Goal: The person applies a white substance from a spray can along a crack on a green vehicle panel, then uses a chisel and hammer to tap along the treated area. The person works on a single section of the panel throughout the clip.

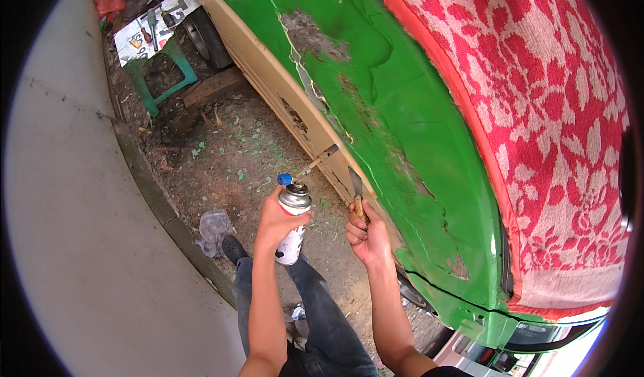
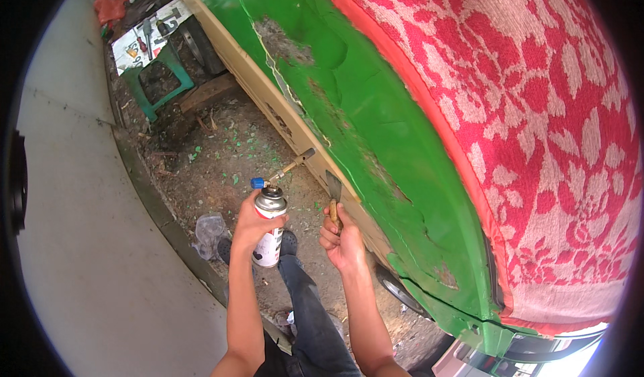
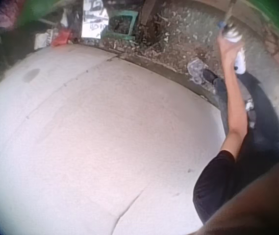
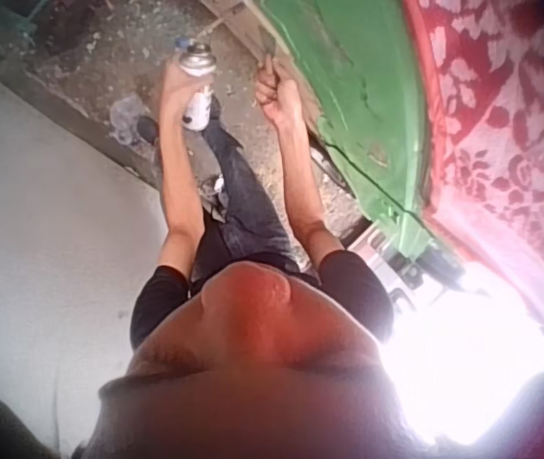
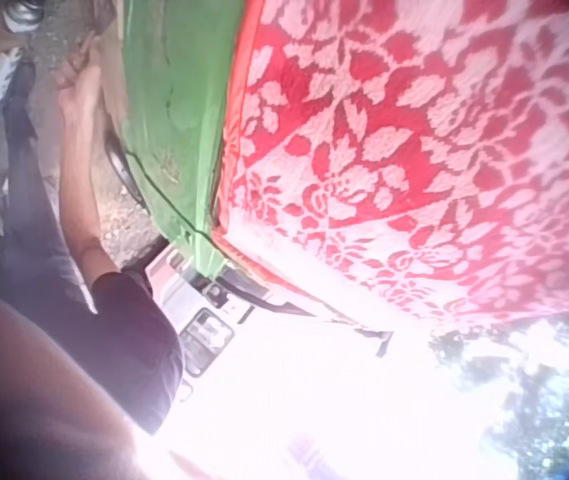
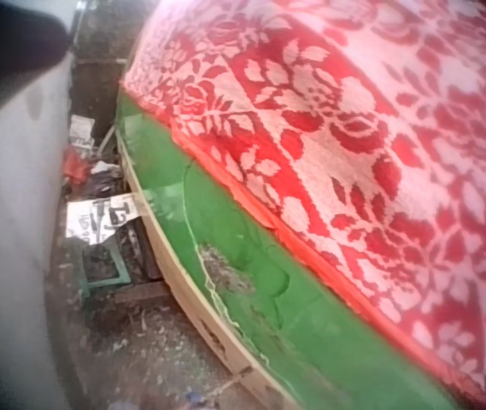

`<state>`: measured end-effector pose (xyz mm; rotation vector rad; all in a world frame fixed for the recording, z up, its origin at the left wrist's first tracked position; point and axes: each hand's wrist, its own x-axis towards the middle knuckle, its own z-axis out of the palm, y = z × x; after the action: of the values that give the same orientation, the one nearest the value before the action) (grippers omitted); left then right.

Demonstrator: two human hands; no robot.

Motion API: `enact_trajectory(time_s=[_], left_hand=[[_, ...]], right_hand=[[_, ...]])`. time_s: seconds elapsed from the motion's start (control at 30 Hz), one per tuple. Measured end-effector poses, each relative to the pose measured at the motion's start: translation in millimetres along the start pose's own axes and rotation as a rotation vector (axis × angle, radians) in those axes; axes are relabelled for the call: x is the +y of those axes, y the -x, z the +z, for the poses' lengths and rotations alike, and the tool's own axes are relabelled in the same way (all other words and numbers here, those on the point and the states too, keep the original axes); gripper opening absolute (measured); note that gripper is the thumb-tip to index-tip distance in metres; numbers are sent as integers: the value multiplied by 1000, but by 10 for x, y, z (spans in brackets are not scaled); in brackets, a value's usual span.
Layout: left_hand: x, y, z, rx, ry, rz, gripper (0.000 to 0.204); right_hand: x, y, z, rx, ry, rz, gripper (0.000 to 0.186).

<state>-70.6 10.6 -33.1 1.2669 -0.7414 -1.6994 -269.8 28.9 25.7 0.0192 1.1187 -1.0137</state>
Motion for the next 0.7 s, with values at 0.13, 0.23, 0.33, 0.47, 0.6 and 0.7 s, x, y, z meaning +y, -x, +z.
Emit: enact_trajectory(time_s=[0.13, 0.23, 0.33, 0.47, 0.6, 0.7], left_hand=[[-43, -17, -40, 7, -20, 20, 52], [-12, 1, -62, -13, -60, -4, 52], [8, 63, -109, 44, -32, -24, 53], [14, 141, -438, 132, -85, 24, 46], [190, 219, -645, 213, -114, -28, 50], [231, 221, -778, 228, -93, -17, 51]], right_hand=[[-17, -40, 104, 21, -54, -24, 30], [-70, -70, 152, 31, -35, -38, 32], [-106, -104, 234, 58, -16, -60, 31], [-174, -214, 409, 54, -18, -51, 29], [-207, -345, 436, 41, -144, -50, 27], [-165, -400, 479, 16, -196, -55, 30]])
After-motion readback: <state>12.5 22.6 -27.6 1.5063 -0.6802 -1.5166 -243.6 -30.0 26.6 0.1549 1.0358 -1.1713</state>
